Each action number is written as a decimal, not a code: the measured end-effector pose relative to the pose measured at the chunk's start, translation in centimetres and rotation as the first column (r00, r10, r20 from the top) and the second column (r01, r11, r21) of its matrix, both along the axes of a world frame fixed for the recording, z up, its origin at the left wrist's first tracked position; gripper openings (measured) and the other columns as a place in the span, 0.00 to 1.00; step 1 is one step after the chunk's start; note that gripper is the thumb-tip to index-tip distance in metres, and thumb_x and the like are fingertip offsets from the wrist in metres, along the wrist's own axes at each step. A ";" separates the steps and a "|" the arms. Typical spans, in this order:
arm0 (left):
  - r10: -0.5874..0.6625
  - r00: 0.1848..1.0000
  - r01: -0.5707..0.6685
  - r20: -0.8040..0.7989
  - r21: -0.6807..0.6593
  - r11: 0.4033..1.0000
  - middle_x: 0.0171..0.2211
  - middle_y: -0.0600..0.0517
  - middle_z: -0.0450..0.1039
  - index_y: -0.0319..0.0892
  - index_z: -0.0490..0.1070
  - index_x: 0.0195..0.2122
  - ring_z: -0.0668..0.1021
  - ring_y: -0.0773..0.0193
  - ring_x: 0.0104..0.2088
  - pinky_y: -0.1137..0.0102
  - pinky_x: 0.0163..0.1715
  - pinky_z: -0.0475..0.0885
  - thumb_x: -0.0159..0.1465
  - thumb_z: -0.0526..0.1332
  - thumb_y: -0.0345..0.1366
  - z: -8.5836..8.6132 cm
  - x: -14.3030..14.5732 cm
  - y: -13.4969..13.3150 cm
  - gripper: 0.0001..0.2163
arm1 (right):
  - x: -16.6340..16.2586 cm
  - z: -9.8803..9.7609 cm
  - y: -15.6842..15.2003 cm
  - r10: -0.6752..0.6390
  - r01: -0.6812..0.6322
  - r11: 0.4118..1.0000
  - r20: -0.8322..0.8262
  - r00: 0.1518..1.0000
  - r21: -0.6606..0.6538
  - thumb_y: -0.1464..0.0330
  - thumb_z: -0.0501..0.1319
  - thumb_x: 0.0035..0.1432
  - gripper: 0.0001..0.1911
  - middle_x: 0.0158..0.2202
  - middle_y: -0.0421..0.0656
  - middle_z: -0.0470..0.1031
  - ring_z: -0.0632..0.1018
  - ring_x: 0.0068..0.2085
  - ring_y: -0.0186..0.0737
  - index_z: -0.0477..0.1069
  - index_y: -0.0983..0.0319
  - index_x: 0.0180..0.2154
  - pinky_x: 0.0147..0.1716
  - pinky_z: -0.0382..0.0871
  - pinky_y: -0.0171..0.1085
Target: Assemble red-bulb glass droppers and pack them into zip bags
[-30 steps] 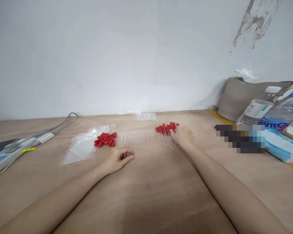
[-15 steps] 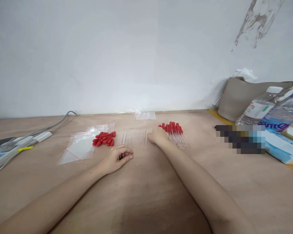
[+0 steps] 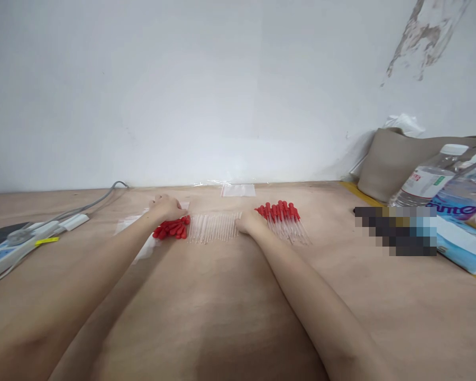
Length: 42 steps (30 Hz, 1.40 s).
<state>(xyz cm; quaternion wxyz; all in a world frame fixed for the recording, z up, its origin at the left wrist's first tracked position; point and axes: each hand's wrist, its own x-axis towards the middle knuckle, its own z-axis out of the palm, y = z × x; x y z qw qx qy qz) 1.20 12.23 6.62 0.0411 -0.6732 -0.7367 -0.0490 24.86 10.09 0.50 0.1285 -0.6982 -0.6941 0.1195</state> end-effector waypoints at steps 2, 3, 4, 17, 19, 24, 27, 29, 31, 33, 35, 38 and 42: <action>0.046 0.999 -0.046 0.002 -0.069 0.997 0.45 0.34 0.66 0.34 0.73 0.32 0.62 0.38 0.49 0.55 0.43 0.60 0.42 0.65 0.44 -0.3 0.2 1.3 0.20 | 0.0 0.0 0.1 -0.042 0.040 0.998 -0.029 0.999 -0.044 0.62 0.55 0.50 0.19 0.38 0.56 0.73 0.75 0.40 0.51 0.71 0.68 0.40 0.33 0.68 0.40; 0.065 0.998 -0.065 0.001 -0.094 0.993 0.45 0.33 0.66 0.34 0.73 0.32 0.63 0.37 0.49 0.55 0.42 0.60 0.39 0.67 0.44 -0.5 0.3 1.7 0.21 | 0.0 -0.1 0.2 -0.062 0.059 0.996 -0.044 0.997 -0.065 0.62 0.55 0.49 0.19 0.37 0.55 0.74 0.75 0.39 0.49 0.71 0.67 0.40 0.32 0.68 0.39; 0.083 0.997 -0.083 0.000 -0.114 0.990 0.45 0.33 0.66 0.34 0.73 0.33 0.63 0.37 0.49 0.55 0.42 0.60 0.37 0.68 0.43 -0.6 0.4 2.0 0.23 | 0.0 -0.1 0.3 -0.078 0.073 0.994 -0.058 0.995 -0.081 0.62 0.56 0.49 0.18 0.36 0.54 0.74 0.76 0.38 0.49 0.71 0.67 0.39 0.31 0.68 0.38; 0.046 0.995 -0.040 0.086 -0.071 0.997 0.26 0.42 0.72 0.38 0.69 0.22 0.71 0.45 0.40 0.63 0.33 0.64 0.46 0.63 0.40 1.7 0.7 0.5 0.09 | 0.0 0.5 0.1 -0.088 0.061 0.991 -0.241 0.967 -0.119 0.68 0.56 0.48 0.10 0.17 0.48 0.71 0.74 0.22 0.42 0.71 0.67 0.25 0.21 0.62 0.34; -0.028 0.992 0.033 0.121 -0.036 0.999 0.23 0.45 0.71 0.39 0.69 0.22 0.73 0.52 0.34 0.66 0.31 0.64 0.53 0.58 0.40 2.1 1.0 -1.0 0.10 | 0.2 1.1 -0.4 -0.051 0.030 0.997 -0.282 0.958 -0.077 0.68 0.54 0.51 0.11 0.17 0.47 0.71 0.74 0.22 0.40 0.70 0.67 0.23 0.22 0.62 0.33; -0.470 0.798 0.424 0.378 0.201 0.883 0.27 0.51 0.71 0.40 0.64 0.35 0.72 0.65 0.26 0.72 0.26 0.64 0.61 0.51 0.40 -0.4 1.9 -6.6 0.09 | 1.7 1.5 -3.5 0.077 -0.037 0.993 -0.403 0.912 0.108 0.66 0.48 0.58 0.12 0.28 0.44 0.75 0.74 0.27 0.33 0.67 0.65 0.34 0.27 0.64 0.30; -0.599 0.588 0.543 0.544 0.283 0.791 0.31 0.52 0.70 0.41 0.63 0.39 0.72 0.66 0.30 0.73 0.29 0.66 0.61 0.54 0.40 -3.6 2.7 -9.7 0.09 | 2.7 0.2 -6.3 0.232 -0.094 0.937 -0.401 0.886 0.336 0.66 0.51 0.56 0.12 0.32 0.44 0.74 0.74 0.31 0.34 0.65 0.65 0.41 0.31 0.65 0.32; -0.615 0.526 0.570 0.587 0.293 0.767 0.33 0.51 0.69 0.41 0.63 0.43 0.72 0.66 0.32 0.72 0.31 0.66 0.60 0.55 0.40 -5.4 3.2 -10.9 0.12 | 3.2 -1.0 -7.9 0.338 -0.160 0.882 -0.356 0.871 0.444 0.67 0.53 0.56 0.13 0.34 0.45 0.74 0.74 0.33 0.36 0.66 0.64 0.42 0.33 0.66 0.34; -0.631 0.509 0.597 0.585 0.288 0.749 0.33 0.51 0.68 0.42 0.67 0.41 0.71 0.66 0.32 0.72 0.30 0.65 0.61 0.53 0.40 -6.6 3.6 -11.4 0.10 | 3.4 -1.9 -9.2 0.410 -0.219 0.843 -0.324 0.853 0.492 0.67 0.53 0.56 0.13 0.35 0.45 0.74 0.74 0.34 0.37 0.68 0.63 0.42 0.34 0.66 0.36; -0.639 0.506 0.606 0.580 0.289 0.741 0.32 0.51 0.67 0.41 0.70 0.37 0.70 0.66 0.30 0.72 0.30 0.65 0.62 0.52 0.40 -7.1 3.8 -11.5 0.10 | 3.3 -2.3 -10.1 0.468 -0.267 0.813 -0.310 0.827 0.517 0.66 0.52 0.57 0.12 0.34 0.45 0.74 0.74 0.34 0.38 0.69 0.62 0.41 0.34 0.67 0.37; -0.639 0.497 0.600 0.587 0.301 0.742 0.31 0.51 0.67 0.40 0.70 0.35 0.70 0.66 0.30 0.72 0.30 0.65 0.62 0.53 0.40 -7.2 3.9 -11.3 0.11 | 3.0 -2.3 -10.6 0.519 -0.318 0.792 -0.301 0.800 0.522 0.66 0.52 0.57 0.12 0.33 0.44 0.74 0.73 0.33 0.37 0.70 0.61 0.40 0.33 0.67 0.36; -0.636 0.466 0.596 0.615 0.313 0.739 0.30 0.51 0.68 0.39 0.70 0.35 0.70 0.66 0.30 0.72 0.30 0.64 0.61 0.54 0.39 -7.4 3.9 -11.1 0.10 | 2.4 -1.8 -11.1 0.584 -0.399 0.758 -0.266 0.767 0.516 0.66 0.52 0.57 0.12 0.30 0.43 0.73 0.72 0.30 0.35 0.70 0.61 0.39 0.31 0.66 0.34; -0.617 0.411 0.599 0.671 0.311 0.738 0.29 0.51 0.69 0.39 0.69 0.37 0.70 0.67 0.29 0.74 0.29 0.64 0.61 0.54 0.40 -7.8 3.9 -11.1 0.11 | 2.2 -1.6 -11.3 0.623 -0.464 0.718 -0.183 0.760 0.520 0.67 0.52 0.57 0.11 0.29 0.42 0.73 0.71 0.29 0.34 0.70 0.61 0.39 0.33 0.63 0.35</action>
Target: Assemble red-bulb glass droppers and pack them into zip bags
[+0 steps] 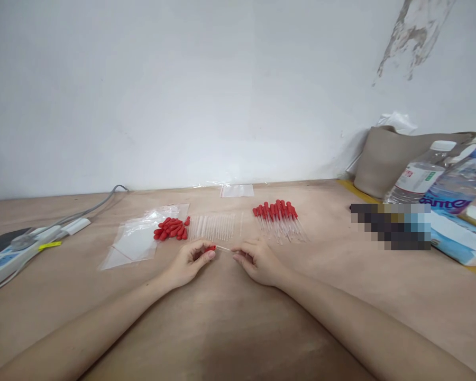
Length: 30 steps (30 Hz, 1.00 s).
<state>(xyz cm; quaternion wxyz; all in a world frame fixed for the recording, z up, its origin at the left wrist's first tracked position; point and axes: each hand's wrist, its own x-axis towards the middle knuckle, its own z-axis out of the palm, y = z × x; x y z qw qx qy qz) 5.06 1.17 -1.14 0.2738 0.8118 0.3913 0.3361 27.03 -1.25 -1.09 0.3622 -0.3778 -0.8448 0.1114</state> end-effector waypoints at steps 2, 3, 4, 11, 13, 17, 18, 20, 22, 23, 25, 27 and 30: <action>-0.014 1.000 0.014 0.012 -0.011 1.000 0.29 0.52 0.70 0.39 0.70 0.37 0.70 0.67 0.28 0.74 0.28 0.64 0.61 0.55 0.40 -0.1 0.0 0.0 0.11 | 0.0 -0.1 0.1 0.006 -0.006 1.000 0.020 1.000 0.014 0.67 0.53 0.57 0.10 0.28 0.42 0.73 0.71 0.29 0.34 0.71 0.61 0.38 0.34 0.62 0.36; -0.020 1.000 0.020 0.013 -0.016 1.000 0.29 0.52 0.70 0.38 0.70 0.37 0.70 0.67 0.28 0.74 0.28 0.64 0.61 0.55 0.40 -0.1 0.0 -0.1 0.11 | 0.0 -0.1 0.1 0.011 -0.011 1.000 0.024 1.000 0.016 0.67 0.53 0.57 0.10 0.28 0.42 0.73 0.71 0.29 0.33 0.71 0.62 0.38 0.34 0.62 0.36; -0.025 1.000 0.026 0.013 -0.023 0.999 0.29 0.52 0.70 0.38 0.70 0.37 0.70 0.67 0.28 0.74 0.28 0.64 0.61 0.55 0.40 0.0 0.0 -0.1 0.11 | 0.0 -0.2 0.1 0.021 -0.021 1.000 0.024 0.999 0.014 0.67 0.53 0.57 0.11 0.28 0.42 0.73 0.71 0.29 0.33 0.71 0.62 0.38 0.34 0.61 0.36; -0.127 0.992 0.126 -0.029 -0.027 0.992 0.32 0.51 0.72 0.40 0.72 0.34 0.72 0.65 0.33 0.72 0.34 0.66 0.61 0.55 0.37 0.6 -0.1 -0.6 0.08 | 0.5 -0.2 0.5 0.054 -0.047 0.997 0.115 0.992 -0.061 0.67 0.52 0.59 0.12 0.30 0.41 0.73 0.71 0.31 0.34 0.72 0.57 0.40 0.38 0.57 0.37; -0.155 0.986 0.155 -0.061 -0.004 0.988 0.32 0.52 0.73 0.41 0.72 0.34 0.73 0.65 0.34 0.71 0.35 0.66 0.61 0.55 0.36 0.8 0.0 -0.8 0.07 | 0.7 -0.1 0.7 0.045 -0.037 0.998 0.169 0.985 -0.048 0.67 0.51 0.59 0.13 0.30 0.41 0.73 0.71 0.31 0.34 0.73 0.56 0.41 0.37 0.56 0.38; -0.134 0.981 0.138 -0.139 0.023 0.990 0.30 0.52 0.72 0.42 0.72 0.33 0.72 0.65 0.32 0.72 0.33 0.66 0.61 0.55 0.36 0.9 0.1 -0.9 0.08 | 0.9 0.0 0.8 -0.009 -0.005 0.999 0.280 0.960 0.048 0.67 0.51 0.59 0.13 0.30 0.42 0.73 0.68 0.29 0.33 0.73 0.56 0.40 0.35 0.53 0.38; -0.119 0.980 0.126 -0.158 0.034 0.991 0.29 0.52 0.72 0.41 0.72 0.33 0.72 0.65 0.32 0.72 0.32 0.65 0.61 0.54 0.36 0.9 0.1 -1.0 0.08 | 0.8 0.1 0.8 -0.021 -0.003 0.997 0.301 0.954 0.078 0.67 0.51 0.59 0.13 0.30 0.42 0.73 0.67 0.28 0.33 0.73 0.56 0.39 0.35 0.52 0.38; -0.095 0.977 0.109 -0.193 0.065 0.992 0.28 0.52 0.71 0.41 0.72 0.32 0.71 0.66 0.30 0.72 0.31 0.65 0.62 0.54 0.37 0.9 0.1 -1.0 0.09 | 0.7 0.4 0.6 -0.029 -0.012 0.992 0.331 0.943 0.122 0.68 0.50 0.59 0.13 0.31 0.42 0.73 0.66 0.28 0.33 0.73 0.57 0.38 0.35 0.51 0.38; -0.083 0.972 0.105 -0.220 0.092 0.990 0.27 0.52 0.70 0.41 0.72 0.32 0.71 0.66 0.29 0.73 0.30 0.65 0.62 0.54 0.38 0.8 0.1 -1.0 0.10 | 0.5 0.8 0.4 -0.029 -0.019 0.991 0.348 0.937 0.134 0.69 0.50 0.59 0.13 0.30 0.42 0.72 0.65 0.27 0.33 0.73 0.58 0.37 0.35 0.51 0.38; -0.085 0.970 0.110 -0.230 0.102 0.989 0.27 0.52 0.70 0.40 0.71 0.32 0.71 0.66 0.29 0.73 0.30 0.65 0.62 0.53 0.38 0.8 0.1 -1.1 0.10 | 0.4 0.9 0.2 -0.028 -0.019 0.991 0.354 0.935 0.129 0.69 0.50 0.59 0.13 0.29 0.42 0.72 0.65 0.27 0.33 0.73 0.58 0.37 0.35 0.51 0.38; -0.094 0.966 0.125 -0.239 0.118 0.985 0.27 0.52 0.70 0.40 0.71 0.33 0.71 0.66 0.29 0.73 0.30 0.65 0.62 0.53 0.38 0.8 0.1 -1.1 0.10 | 0.2 1.2 -0.1 -0.020 -0.019 0.994 0.359 0.933 0.104 0.70 0.50 0.58 0.12 0.28 0.42 0.72 0.65 0.27 0.33 0.72 0.60 0.34 0.35 0.50 0.38; -0.101 0.965 0.138 -0.243 0.141 0.980 0.27 0.51 0.70 0.40 0.71 0.33 0.71 0.66 0.29 0.73 0.30 0.65 0.62 0.53 0.37 0.8 0.2 -1.2 0.09 | -0.1 1.3 -0.3 -0.007 -0.017 0.998 0.347 0.938 0.066 0.70 0.49 0.59 0.12 0.27 0.41 0.72 0.66 0.27 0.32 0.71 0.61 0.32 0.35 0.50 0.38; -0.107 0.964 0.153 -0.244 0.177 0.972 0.27 0.51 0.70 0.40 0.71 0.32 0.70 0.66 0.29 0.72 0.30 0.65 0.62 0.53 0.37 0.7 0.2 -1.2 0.09 | -0.5 1.2 -0.5 0.008 -0.005 1.000 0.303 0.953 -0.011 0.70 0.48 0.59 0.13 0.26 0.40 0.73 0.68 0.27 0.32 0.68 0.62 0.27 0.35 0.51 0.37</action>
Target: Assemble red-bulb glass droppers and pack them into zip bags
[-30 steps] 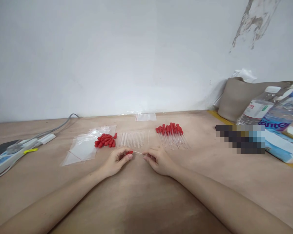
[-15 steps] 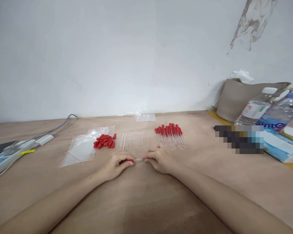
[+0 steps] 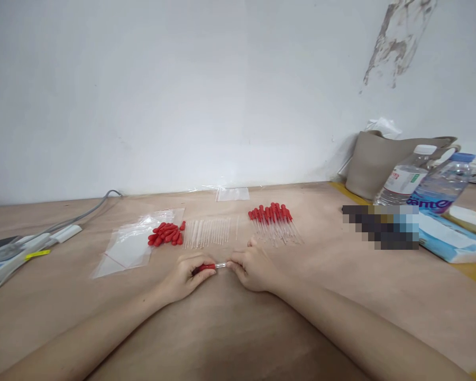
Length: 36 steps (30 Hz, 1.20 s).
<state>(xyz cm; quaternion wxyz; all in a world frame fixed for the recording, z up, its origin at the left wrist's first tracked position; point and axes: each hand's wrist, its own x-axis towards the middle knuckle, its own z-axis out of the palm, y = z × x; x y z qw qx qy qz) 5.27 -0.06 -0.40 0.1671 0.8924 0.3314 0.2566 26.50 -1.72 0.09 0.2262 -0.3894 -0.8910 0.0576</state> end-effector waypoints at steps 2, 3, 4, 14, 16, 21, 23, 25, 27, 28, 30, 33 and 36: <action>-0.015 1.000 0.015 0.003 0.010 1.000 0.27 0.51 0.70 0.40 0.70 0.32 0.70 0.66 0.29 0.72 0.30 0.65 0.63 0.52 0.37 0.0 0.0 0.0 0.10 | -0.3 -0.1 -0.1 -0.017 0.016 0.999 -0.017 1.000 -0.051 0.70 0.48 0.60 0.14 0.25 0.39 0.73 0.68 0.26 0.32 0.67 0.62 0.25 0.34 0.51 0.37; -0.021 1.000 0.021 0.004 0.013 1.000 0.28 0.51 0.70 0.40 0.70 0.32 0.70 0.66 0.29 0.72 0.31 0.65 0.63 0.52 0.37 -0.1 0.0 0.0 0.09 | -0.4 -0.1 -0.1 -0.025 0.024 0.997 -0.020 0.999 -0.074 0.69 0.48 0.60 0.14 0.25 0.39 0.73 0.69 0.26 0.32 0.66 0.62 0.25 0.34 0.51 0.37; -0.025 1.000 0.025 0.006 0.016 1.000 0.28 0.50 0.70 0.40 0.70 0.33 0.71 0.66 0.29 0.72 0.31 0.65 0.63 0.52 0.36 -0.1 0.0 0.0 0.09 | -0.5 -0.2 0.0 -0.034 0.032 0.995 -0.023 0.999 -0.092 0.69 0.48 0.60 0.14 0.25 0.39 0.74 0.69 0.26 0.32 0.66 0.62 0.25 0.35 0.51 0.37; 0.066 0.995 -0.064 0.079 -0.024 0.998 0.31 0.52 0.68 0.43 0.68 0.43 0.70 0.68 0.28 0.73 0.29 0.66 0.60 0.55 0.35 -0.1 -0.1 0.6 0.10 | -0.2 1.7 -0.3 -0.082 0.083 0.991 0.016 0.997 -0.107 0.69 0.54 0.54 0.10 0.24 0.39 0.75 0.71 0.26 0.33 0.72 0.60 0.26 0.35 0.57 0.36; 0.106 0.989 -0.103 0.099 -0.033 0.994 0.31 0.53 0.66 0.43 0.64 0.47 0.68 0.69 0.26 0.73 0.28 0.66 0.59 0.57 0.35 -0.1 -0.3 0.6 0.14 | 0.7 2.2 0.4 -0.165 0.156 0.969 -0.028 0.986 -0.193 0.68 0.54 0.53 0.10 0.23 0.39 0.75 0.71 0.24 0.33 0.73 0.61 0.25 0.28 0.57 0.33; 0.128 0.990 -0.126 0.060 -0.043 0.991 0.29 0.53 0.64 0.43 0.66 0.44 0.68 0.68 0.27 0.72 0.28 0.66 0.58 0.57 0.35 -0.2 -0.6 0.7 0.12 | 4.1 3.0 3.7 -0.604 0.567 0.788 -0.122 0.788 -0.242 0.62 0.53 0.51 0.14 0.21 0.40 0.72 0.71 0.24 0.34 0.69 0.61 0.20 0.22 0.56 0.31; 0.123 0.992 -0.121 0.036 -0.037 0.992 0.29 0.53 0.64 0.43 0.67 0.42 0.68 0.67 0.27 0.71 0.29 0.66 0.59 0.56 0.36 -0.2 -0.7 0.7 0.10 | 5.1 2.9 5.1 -0.728 0.704 0.684 -0.115 0.676 -0.192 0.61 0.53 0.51 0.14 0.22 0.41 0.73 0.71 0.25 0.36 0.68 0.61 0.20 0.22 0.55 0.32; 0.113 0.993 -0.112 0.022 -0.041 0.993 0.30 0.52 0.65 0.42 0.68 0.41 0.68 0.67 0.28 0.71 0.30 0.66 0.59 0.55 0.36 -0.2 -0.6 0.8 0.10 | 5.8 2.6 6.1 -0.797 0.782 0.603 -0.071 0.600 -0.155 0.62 0.53 0.50 0.14 0.22 0.42 0.73 0.72 0.25 0.37 0.68 0.61 0.19 0.22 0.55 0.33; 0.106 0.994 -0.105 0.021 -0.044 0.994 0.31 0.51 0.66 0.42 0.68 0.40 0.68 0.67 0.28 0.71 0.29 0.66 0.59 0.55 0.36 -0.3 -0.6 0.8 0.09 | 6.0 2.1 6.8 -0.827 0.819 0.560 -0.022 0.562 -0.127 0.63 0.52 0.51 0.15 0.21 0.43 0.72 0.72 0.25 0.38 0.67 0.61 0.17 0.23 0.55 0.34; 0.100 0.995 -0.099 0.023 -0.046 0.994 0.31 0.51 0.66 0.42 0.68 0.40 0.68 0.67 0.28 0.71 0.29 0.66 0.59 0.55 0.36 -0.3 -0.6 0.8 0.09 | 6.1 1.9 7.1 -0.833 0.828 0.549 -0.004 0.553 -0.116 0.63 0.52 0.51 0.16 0.21 0.43 0.72 0.72 0.25 0.38 0.67 0.61 0.17 0.23 0.55 0.34; 0.089 0.996 -0.087 0.031 -0.051 0.995 0.33 0.51 0.67 0.42 0.68 0.39 0.69 0.67 0.28 0.71 0.29 0.66 0.60 0.55 0.35 -0.3 -0.5 0.8 0.08 | 6.0 1.4 7.5 -0.835 0.832 0.545 0.022 0.550 -0.098 0.64 0.52 0.50 0.15 0.21 0.44 0.72 0.73 0.26 0.39 0.67 0.61 0.16 0.24 0.56 0.35; 0.074 0.996 -0.071 0.041 -0.056 0.996 0.34 0.51 0.68 0.42 0.69 0.38 0.69 0.68 0.28 0.72 0.29 0.65 0.60 0.54 0.34 -0.4 -0.5 0.8 0.07 | 6.0 0.9 7.8 -0.820 0.820 0.567 0.037 0.571 -0.077 0.64 0.52 0.50 0.15 0.21 0.44 0.72 0.73 0.27 0.40 0.67 0.61 0.17 0.26 0.57 0.35; 0.067 0.997 -0.064 0.035 -0.059 0.996 0.34 0.51 0.68 0.42 0.69 0.37 0.69 0.68 0.28 0.72 0.29 0.65 0.60 0.55 0.34 -0.3 -0.5 0.7 0.06 | 6.0 0.6 7.9 -0.812 0.812 0.579 0.039 0.582 -0.074 0.63 0.52 0.51 0.14 0.22 0.43 0.72 0.73 0.28 0.41 0.67 0.60 0.18 0.28 0.57 0.36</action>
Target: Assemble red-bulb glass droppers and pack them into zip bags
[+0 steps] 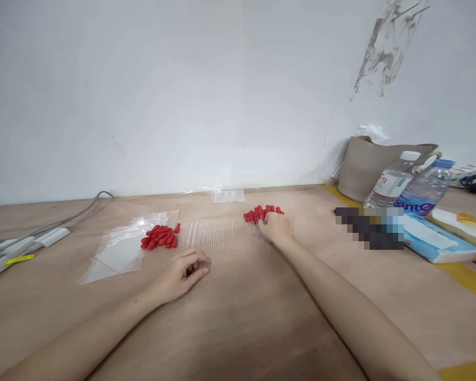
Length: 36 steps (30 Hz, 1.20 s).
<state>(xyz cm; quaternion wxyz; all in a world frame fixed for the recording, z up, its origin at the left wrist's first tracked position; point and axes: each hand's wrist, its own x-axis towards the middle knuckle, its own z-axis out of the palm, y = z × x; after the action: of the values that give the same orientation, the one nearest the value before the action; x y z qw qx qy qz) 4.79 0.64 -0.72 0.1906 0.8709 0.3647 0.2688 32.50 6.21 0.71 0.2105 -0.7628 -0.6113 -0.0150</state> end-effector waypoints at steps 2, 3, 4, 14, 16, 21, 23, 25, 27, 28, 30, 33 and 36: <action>-0.001 1.000 0.001 -0.003 0.000 1.000 0.34 0.51 0.68 0.42 0.69 0.36 0.69 0.68 0.28 0.72 0.29 0.65 0.60 0.55 0.33 0.1 0.0 0.0 0.06 | 0.1 0.0 0.0 0.000 0.000 1.000 -0.009 1.000 0.003 0.61 0.53 0.51 0.14 0.23 0.42 0.72 0.73 0.30 0.41 0.68 0.60 0.20 0.31 0.57 0.37; -0.002 1.000 0.002 -0.005 -0.001 1.000 0.34 0.51 0.68 0.42 0.69 0.36 0.69 0.68 0.28 0.73 0.29 0.65 0.60 0.55 0.33 0.2 0.0 0.0 0.06 | 0.0 0.0 -0.1 0.001 -0.001 1.000 -0.013 1.000 0.009 0.60 0.53 0.51 0.14 0.23 0.42 0.72 0.73 0.31 0.41 0.68 0.60 0.21 0.32 0.57 0.38; -0.003 1.000 0.003 -0.007 -0.001 1.000 0.34 0.51 0.68 0.42 0.69 0.36 0.69 0.68 0.28 0.73 0.29 0.65 0.60 0.55 0.33 0.3 0.0 0.0 0.06 | 0.0 0.1 -0.2 -0.001 0.001 1.000 -0.014 1.000 0.019 0.59 0.53 0.51 0.14 0.24 0.42 0.72 0.73 0.31 0.41 0.68 0.60 0.22 0.33 0.57 0.38; 0.042 0.999 -0.039 -0.021 0.116 0.993 0.33 0.51 0.68 0.42 0.69 0.34 0.70 0.66 0.31 0.71 0.32 0.65 0.60 0.54 0.35 0.3 0.1 -0.3 0.06 | -6.4 0.8 0.2 0.178 -0.166 0.980 0.110 0.978 -0.109 0.60 0.51 0.53 0.15 0.32 0.47 0.75 0.73 0.37 0.44 0.72 0.62 0.29 0.40 0.52 0.43; 0.204 0.978 -0.187 -0.032 0.287 0.939 0.34 0.49 0.68 0.41 0.69 0.31 0.69 0.61 0.36 0.67 0.37 0.64 0.60 0.54 0.36 1.4 -0.3 0.2 0.07 | -7.5 0.7 1.0 0.163 -0.141 0.974 0.119 0.979 -0.175 0.60 0.52 0.52 0.16 0.33 0.50 0.75 0.73 0.38 0.47 0.73 0.63 0.30 0.41 0.52 0.44; 0.678 0.709 -0.518 -0.193 0.510 0.687 0.41 0.45 0.67 0.42 0.72 0.29 0.65 0.51 0.44 0.58 0.42 0.56 0.57 0.55 0.38 5.9 -2.3 5.0 0.09 | -8.6 0.7 2.5 0.139 -0.105 0.956 0.105 0.985 -0.275 0.66 0.54 0.50 0.13 0.35 0.53 0.75 0.74 0.37 0.49 0.73 0.66 0.33 0.40 0.52 0.46; 0.741 0.548 -0.606 -0.389 0.426 0.672 0.42 0.42 0.66 0.41 0.74 0.30 0.63 0.47 0.47 0.56 0.43 0.55 0.56 0.55 0.39 7.0 -2.8 7.9 0.11 | -8.7 0.7 2.8 0.134 -0.097 0.949 0.103 0.986 -0.299 0.68 0.54 0.50 0.12 0.35 0.53 0.75 0.74 0.37 0.50 0.73 0.66 0.32 0.40 0.52 0.46; 0.735 0.436 -0.686 -0.519 0.336 0.645 0.44 0.37 0.65 0.38 0.74 0.34 0.62 0.44 0.49 0.54 0.44 0.54 0.53 0.57 0.40 7.3 -2.8 10.4 0.13 | -8.7 0.7 2.8 0.137 -0.100 0.949 0.106 0.985 -0.299 0.69 0.54 0.50 0.11 0.36 0.54 0.75 0.74 0.38 0.50 0.73 0.66 0.32 0.39 0.52 0.46; 0.719 0.407 -0.723 -0.564 0.282 0.630 0.45 0.34 0.66 0.36 0.74 0.37 0.62 0.40 0.49 0.51 0.44 0.53 0.50 0.60 0.41 6.9 -2.5 12.2 0.16 | -8.6 0.8 2.5 0.148 -0.112 0.954 0.113 0.982 -0.278 0.69 0.54 0.50 0.11 0.35 0.53 0.75 0.74 0.37 0.50 0.73 0.66 0.31 0.39 0.52 0.46; 0.713 0.404 -0.734 -0.573 0.261 0.627 0.45 0.33 0.66 0.36 0.74 0.37 0.62 0.38 0.49 0.50 0.44 0.53 0.49 0.60 0.42 6.6 -2.3 12.8 0.18 | -8.5 1.0 2.1 0.158 -0.123 0.958 0.117 0.981 -0.261 0.69 0.53 0.51 0.11 0.35 0.53 0.75 0.74 0.37 0.50 0.72 0.66 0.31 0.39 0.52 0.45; 0.703 0.403 -0.752 -0.586 0.226 0.620 0.46 0.32 0.65 0.36 0.73 0.39 0.61 0.37 0.50 0.48 0.44 0.52 0.49 0.60 0.44 5.9 -2.0 13.5 0.20 | -7.9 1.2 1.0 0.178 -0.148 0.965 0.128 0.976 -0.216 0.69 0.51 0.53 0.12 0.35 0.53 0.74 0.74 0.37 0.49 0.71 0.66 0.32 0.39 0.52 0.45; 0.708 0.412 -0.768 -0.574 0.199 0.609 0.47 0.32 0.65 0.36 0.73 0.38 0.61 0.36 0.50 0.47 0.44 0.52 0.49 0.59 0.45 5.4 -1.7 13.9 0.20 | -6.5 1.6 -1.1 0.205 -0.185 0.972 0.141 0.969 -0.143 0.67 0.47 0.57 0.14 0.34 0.53 0.74 0.73 0.37 0.49 0.68 0.67 0.35 0.37 0.53 0.44; 0.729 0.446 -0.770 -0.520 0.192 0.608 0.45 0.31 0.66 0.34 0.73 0.33 0.62 0.36 0.48 0.48 0.43 0.53 0.49 0.60 0.42 6.1 -1.4 13.8 0.16 | -4.8 1.4 -3.0 0.255 -0.254 0.967 0.064 0.965 -0.027 0.67 0.46 0.59 0.12 0.31 0.50 0.73 0.73 0.32 0.45 0.65 0.66 0.35 0.34 0.55 0.40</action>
<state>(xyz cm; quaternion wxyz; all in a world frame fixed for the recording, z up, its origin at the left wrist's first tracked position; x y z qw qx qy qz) 3.37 14.47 5.42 -0.0299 0.6492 0.7585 0.0492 27.67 3.17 2.15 0.1832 -0.6791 -0.7108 -0.0077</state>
